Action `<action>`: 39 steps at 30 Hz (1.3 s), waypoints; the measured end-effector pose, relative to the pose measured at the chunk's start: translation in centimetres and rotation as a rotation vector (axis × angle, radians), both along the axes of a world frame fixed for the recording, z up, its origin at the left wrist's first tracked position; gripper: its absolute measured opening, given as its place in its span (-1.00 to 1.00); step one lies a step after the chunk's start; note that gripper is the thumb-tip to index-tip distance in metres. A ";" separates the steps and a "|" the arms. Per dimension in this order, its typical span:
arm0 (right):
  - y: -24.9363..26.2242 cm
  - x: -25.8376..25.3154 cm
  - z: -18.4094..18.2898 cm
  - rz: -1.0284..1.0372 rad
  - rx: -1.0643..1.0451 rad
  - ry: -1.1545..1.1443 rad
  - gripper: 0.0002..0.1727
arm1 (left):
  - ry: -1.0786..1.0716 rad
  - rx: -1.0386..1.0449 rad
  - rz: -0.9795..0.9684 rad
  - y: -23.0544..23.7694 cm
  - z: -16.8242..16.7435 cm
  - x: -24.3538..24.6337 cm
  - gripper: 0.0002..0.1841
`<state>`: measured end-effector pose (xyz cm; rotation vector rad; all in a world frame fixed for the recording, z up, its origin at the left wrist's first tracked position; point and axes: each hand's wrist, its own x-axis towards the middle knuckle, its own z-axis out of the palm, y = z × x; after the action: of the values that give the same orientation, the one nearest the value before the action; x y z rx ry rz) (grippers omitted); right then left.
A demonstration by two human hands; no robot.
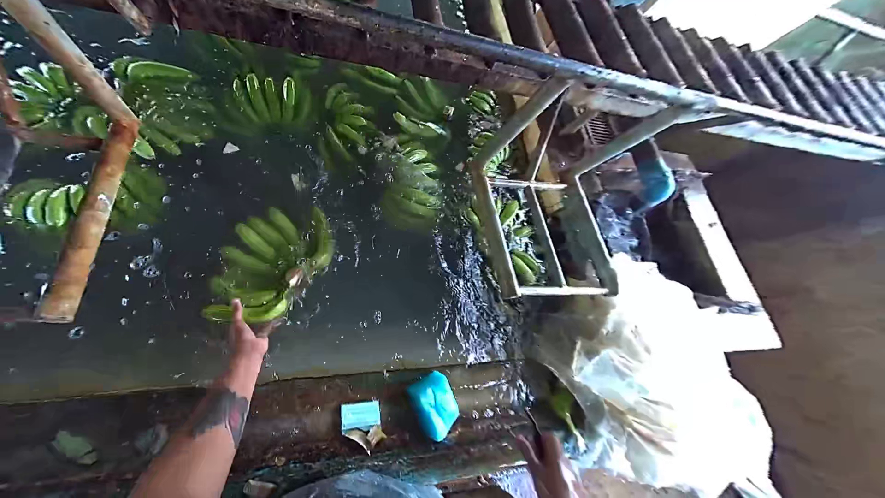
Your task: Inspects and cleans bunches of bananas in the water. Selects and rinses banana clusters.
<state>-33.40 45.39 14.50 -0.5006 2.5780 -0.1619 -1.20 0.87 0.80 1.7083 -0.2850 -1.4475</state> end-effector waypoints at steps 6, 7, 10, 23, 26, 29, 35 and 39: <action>-26.0 2.2 -2.0 0.425 -0.249 -0.298 -0.60 | 0.209 0.113 -0.163 0.3 -1.2 2.6 -0.43; -28.9 3.2 -2.7 0.463 -0.264 -0.324 -0.59 | 0.247 0.097 -0.176 0.8 -0.8 2.6 -0.48; -36.0 6.5 -4.9 0.494 -0.223 -0.370 -0.56 | 0.316 0.084 -0.161 2.0 0.6 1.2 -0.56; -40.0 7.0 -9.6 0.266 -0.108 -0.422 -0.52 | 0.210 0.125 -0.014 6.3 4.4 -10.4 -0.50; -37.7 5.8 -8.4 0.262 -0.171 -0.546 -0.54 | 0.252 0.104 -0.033 6.3 4.7 -9.5 -0.54; -37.7 5.9 -8.0 0.209 -0.246 -0.407 -0.56 | 0.269 0.123 -0.069 6.8 6.4 -10.5 -0.62; -33.8 5.3 -4.1 0.328 -0.363 -0.667 -0.61 | 0.291 0.129 -0.129 4.7 5.3 -10.6 -0.58; -36.0 2.6 -6.0 0.364 -0.229 -0.248 -0.61 | 0.378 0.268 -0.081 3.5 8.2 -10.7 -0.55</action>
<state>-30.83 9.35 8.50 -0.9587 2.1963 -0.3680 -11.85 4.37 8.97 1.5977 0.0480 -1.8997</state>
